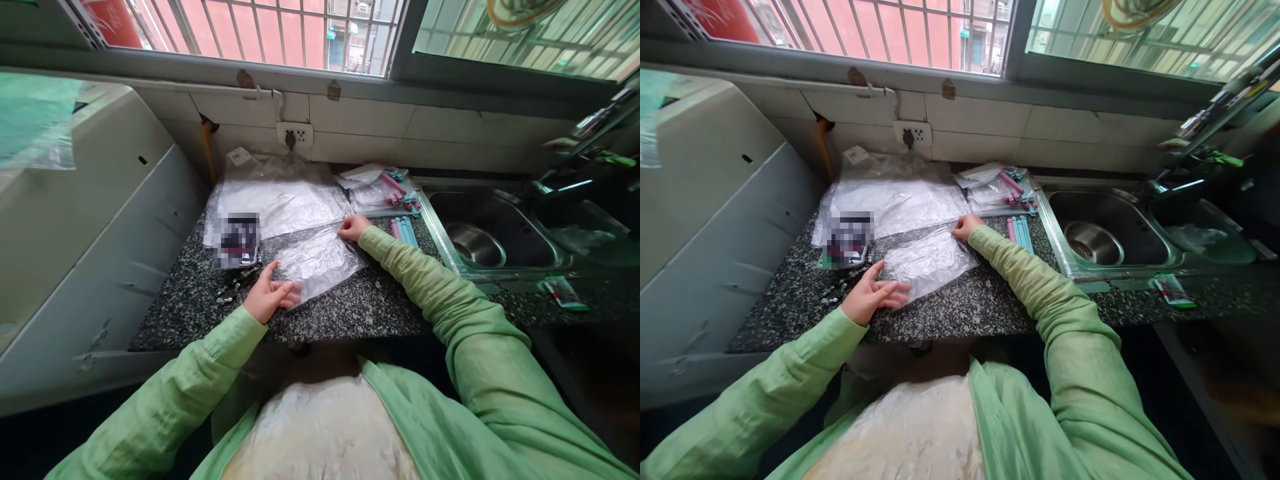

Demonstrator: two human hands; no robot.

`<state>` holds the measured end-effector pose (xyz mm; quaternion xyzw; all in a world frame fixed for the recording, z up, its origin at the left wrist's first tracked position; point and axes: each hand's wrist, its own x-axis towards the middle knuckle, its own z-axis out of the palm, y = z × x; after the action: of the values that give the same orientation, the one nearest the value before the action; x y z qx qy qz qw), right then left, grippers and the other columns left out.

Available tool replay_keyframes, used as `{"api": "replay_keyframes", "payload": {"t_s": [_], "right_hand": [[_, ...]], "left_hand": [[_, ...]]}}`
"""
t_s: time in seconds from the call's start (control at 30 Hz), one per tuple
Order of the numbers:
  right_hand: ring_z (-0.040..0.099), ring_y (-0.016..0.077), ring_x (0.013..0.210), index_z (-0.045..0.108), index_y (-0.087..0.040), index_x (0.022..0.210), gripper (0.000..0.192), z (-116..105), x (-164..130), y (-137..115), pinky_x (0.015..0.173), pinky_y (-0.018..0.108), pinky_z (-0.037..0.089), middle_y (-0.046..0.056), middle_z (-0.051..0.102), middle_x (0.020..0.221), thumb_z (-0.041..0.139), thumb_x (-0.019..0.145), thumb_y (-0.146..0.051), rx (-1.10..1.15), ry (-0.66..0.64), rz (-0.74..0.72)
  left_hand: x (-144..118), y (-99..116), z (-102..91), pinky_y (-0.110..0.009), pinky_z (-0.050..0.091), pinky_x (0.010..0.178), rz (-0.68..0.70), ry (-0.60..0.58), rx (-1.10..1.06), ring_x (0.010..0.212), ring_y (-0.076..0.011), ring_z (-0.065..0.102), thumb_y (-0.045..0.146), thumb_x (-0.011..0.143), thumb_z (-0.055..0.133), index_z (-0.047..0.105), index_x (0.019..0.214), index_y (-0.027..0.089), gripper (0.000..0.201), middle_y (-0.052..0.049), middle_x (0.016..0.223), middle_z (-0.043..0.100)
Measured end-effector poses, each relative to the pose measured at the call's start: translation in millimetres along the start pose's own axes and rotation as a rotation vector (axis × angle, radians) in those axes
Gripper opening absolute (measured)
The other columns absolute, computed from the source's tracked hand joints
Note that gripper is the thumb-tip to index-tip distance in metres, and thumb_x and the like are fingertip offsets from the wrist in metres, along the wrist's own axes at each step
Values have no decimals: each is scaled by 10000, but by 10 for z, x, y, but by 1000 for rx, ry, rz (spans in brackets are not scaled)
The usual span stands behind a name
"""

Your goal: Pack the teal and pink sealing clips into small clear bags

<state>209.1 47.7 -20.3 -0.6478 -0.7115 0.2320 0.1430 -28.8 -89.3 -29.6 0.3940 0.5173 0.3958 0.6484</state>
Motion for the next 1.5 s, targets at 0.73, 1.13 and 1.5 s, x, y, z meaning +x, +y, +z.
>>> {"api": "replay_keyframes", "payload": {"t_s": [0.73, 1.13, 1.5], "right_hand": [[473, 110, 582, 610, -161, 690, 121, -295, -239, 67, 562, 229, 350, 18, 584, 648, 569, 692, -275, -130, 308, -263], [468, 157, 679, 600, -180, 680, 135, 291, -984, 87, 636, 277, 307, 43, 585, 685, 527, 741, -276, -375, 142, -661], [474, 169, 720, 609, -170, 752, 221, -76, -1104, 610, 663, 295, 337, 65, 595, 753, 481, 780, -349, -382, 272, -626]], "left_hand": [[-267, 46, -222, -392, 446, 785, 958, 221, 1070, 884, -224, 519, 262, 704, 566, 573, 983, 153, 300, -113, 957, 527], [60, -176, 306, -321, 444, 643, 929, -158, 1476, 718, -192, 487, 290, 806, 391, 576, 1025, 124, 331, -98, 776, 501], [66, -212, 194, -290, 410, 603, 1079, -124, 1492, 667, -166, 477, 219, 811, 376, 558, 698, 135, 230, -86, 729, 500]]}}
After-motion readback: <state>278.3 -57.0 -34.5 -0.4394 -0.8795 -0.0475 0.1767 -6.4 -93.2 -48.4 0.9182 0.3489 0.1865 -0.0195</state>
